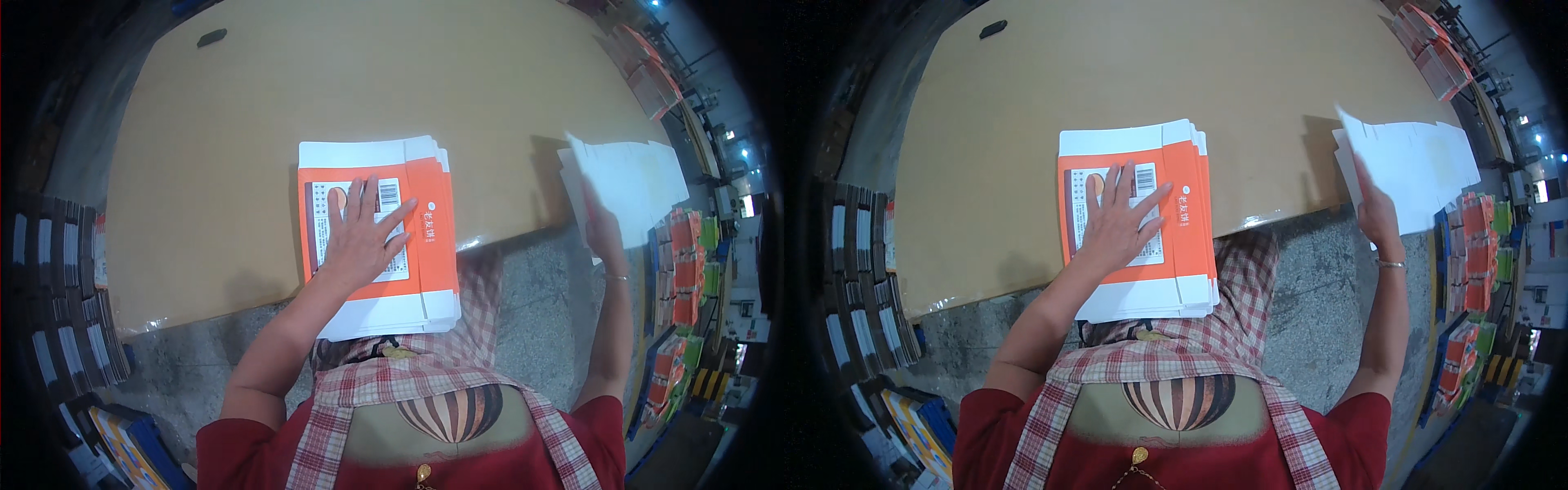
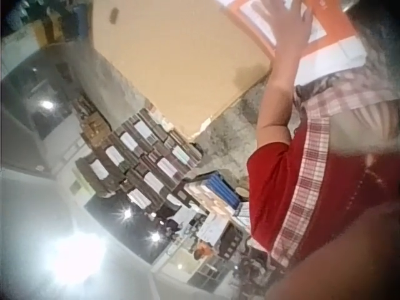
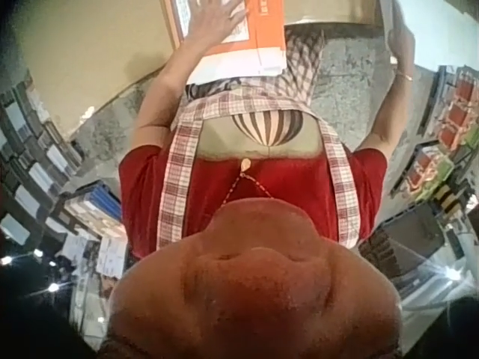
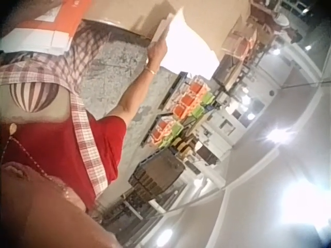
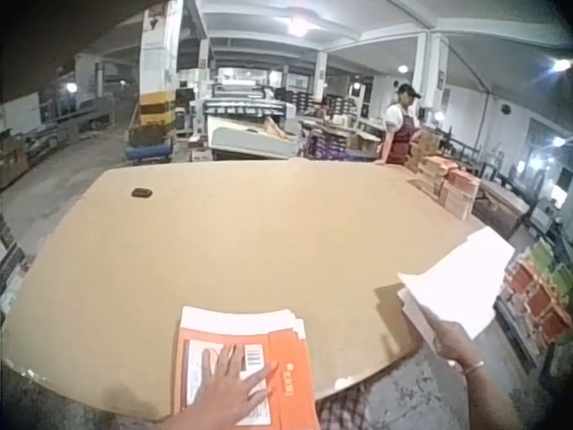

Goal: Organizing and flipping through a stack of cardboard box flats on a packing table in a warehouse.

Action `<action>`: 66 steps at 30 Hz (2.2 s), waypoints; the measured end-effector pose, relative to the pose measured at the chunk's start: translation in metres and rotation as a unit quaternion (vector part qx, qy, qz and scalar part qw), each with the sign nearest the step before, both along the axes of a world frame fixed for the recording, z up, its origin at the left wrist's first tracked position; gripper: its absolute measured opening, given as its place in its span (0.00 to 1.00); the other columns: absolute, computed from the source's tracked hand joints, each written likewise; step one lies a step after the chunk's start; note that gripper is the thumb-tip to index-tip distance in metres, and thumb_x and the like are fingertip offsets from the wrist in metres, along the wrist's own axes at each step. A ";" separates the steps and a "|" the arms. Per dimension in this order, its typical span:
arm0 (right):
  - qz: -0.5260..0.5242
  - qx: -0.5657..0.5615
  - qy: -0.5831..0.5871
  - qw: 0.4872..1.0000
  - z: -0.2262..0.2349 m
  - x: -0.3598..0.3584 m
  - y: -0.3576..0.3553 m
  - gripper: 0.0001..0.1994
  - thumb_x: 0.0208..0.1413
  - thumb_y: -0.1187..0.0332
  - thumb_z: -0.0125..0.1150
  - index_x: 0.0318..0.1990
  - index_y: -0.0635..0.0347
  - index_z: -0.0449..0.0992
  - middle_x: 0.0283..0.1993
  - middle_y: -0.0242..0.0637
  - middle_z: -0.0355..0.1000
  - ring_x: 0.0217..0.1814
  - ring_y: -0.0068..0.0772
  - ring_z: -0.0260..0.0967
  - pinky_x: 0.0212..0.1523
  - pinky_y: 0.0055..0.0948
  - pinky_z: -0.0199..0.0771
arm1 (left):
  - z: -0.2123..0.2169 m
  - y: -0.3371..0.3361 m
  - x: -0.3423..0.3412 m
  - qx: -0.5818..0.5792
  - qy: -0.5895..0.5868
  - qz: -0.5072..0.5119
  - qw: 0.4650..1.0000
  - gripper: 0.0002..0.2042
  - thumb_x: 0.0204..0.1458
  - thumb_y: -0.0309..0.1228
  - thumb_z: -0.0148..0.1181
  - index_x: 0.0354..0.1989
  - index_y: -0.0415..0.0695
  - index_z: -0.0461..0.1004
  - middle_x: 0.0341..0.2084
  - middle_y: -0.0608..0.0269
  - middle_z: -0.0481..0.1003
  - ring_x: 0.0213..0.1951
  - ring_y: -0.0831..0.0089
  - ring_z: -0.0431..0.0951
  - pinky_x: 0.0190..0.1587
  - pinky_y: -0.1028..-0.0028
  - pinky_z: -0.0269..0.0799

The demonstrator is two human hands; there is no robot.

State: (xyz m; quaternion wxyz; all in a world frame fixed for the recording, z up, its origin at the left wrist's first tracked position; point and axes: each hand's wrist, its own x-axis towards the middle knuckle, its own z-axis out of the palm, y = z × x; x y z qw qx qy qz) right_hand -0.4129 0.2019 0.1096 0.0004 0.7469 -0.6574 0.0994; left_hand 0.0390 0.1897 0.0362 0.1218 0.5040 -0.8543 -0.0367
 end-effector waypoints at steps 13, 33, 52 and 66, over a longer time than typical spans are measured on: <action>-0.039 0.172 -0.679 0.713 0.023 0.220 0.047 0.37 0.44 0.83 0.40 0.69 0.68 0.53 0.68 0.44 0.60 0.51 0.17 0.69 0.49 0.17 0.69 | 0.013 -0.021 0.026 0.247 0.482 0.029 0.840 0.28 0.63 0.46 0.44 0.64 0.36 0.57 0.46 0.54 0.75 0.61 0.60 0.64 0.66 0.60 0.46; -0.022 0.149 -0.218 0.964 -0.017 0.251 0.035 0.41 0.49 0.60 0.66 0.68 0.67 0.53 0.22 0.50 0.73 0.24 0.51 0.74 0.27 0.42 0.73 | 0.026 -0.002 0.024 0.023 0.160 0.237 0.958 0.30 0.54 0.33 0.60 0.66 0.46 0.59 0.69 0.39 0.44 0.65 0.32 0.50 0.63 0.41 0.50; 0.138 0.141 -0.640 0.743 -0.055 0.224 -0.039 0.33 0.64 0.49 0.43 0.69 0.64 0.52 0.70 0.55 0.50 0.74 0.50 0.45 0.72 0.42 0.40 | 0.004 -0.006 0.001 0.033 -0.006 0.061 0.998 0.32 0.60 0.45 0.47 0.69 0.40 0.52 0.70 0.42 0.44 0.72 0.50 0.39 0.70 0.46 0.27; 0.328 0.088 -0.085 0.937 -0.036 0.229 0.081 0.36 0.57 0.43 0.54 0.61 0.67 0.66 0.65 0.50 0.62 0.72 0.44 0.53 0.72 0.48 0.42 | 0.015 -0.001 0.001 -0.007 0.010 -0.016 1.000 0.22 0.58 0.51 0.51 0.63 0.74 0.65 0.69 0.63 0.53 0.68 0.30 0.38 0.63 0.29 0.28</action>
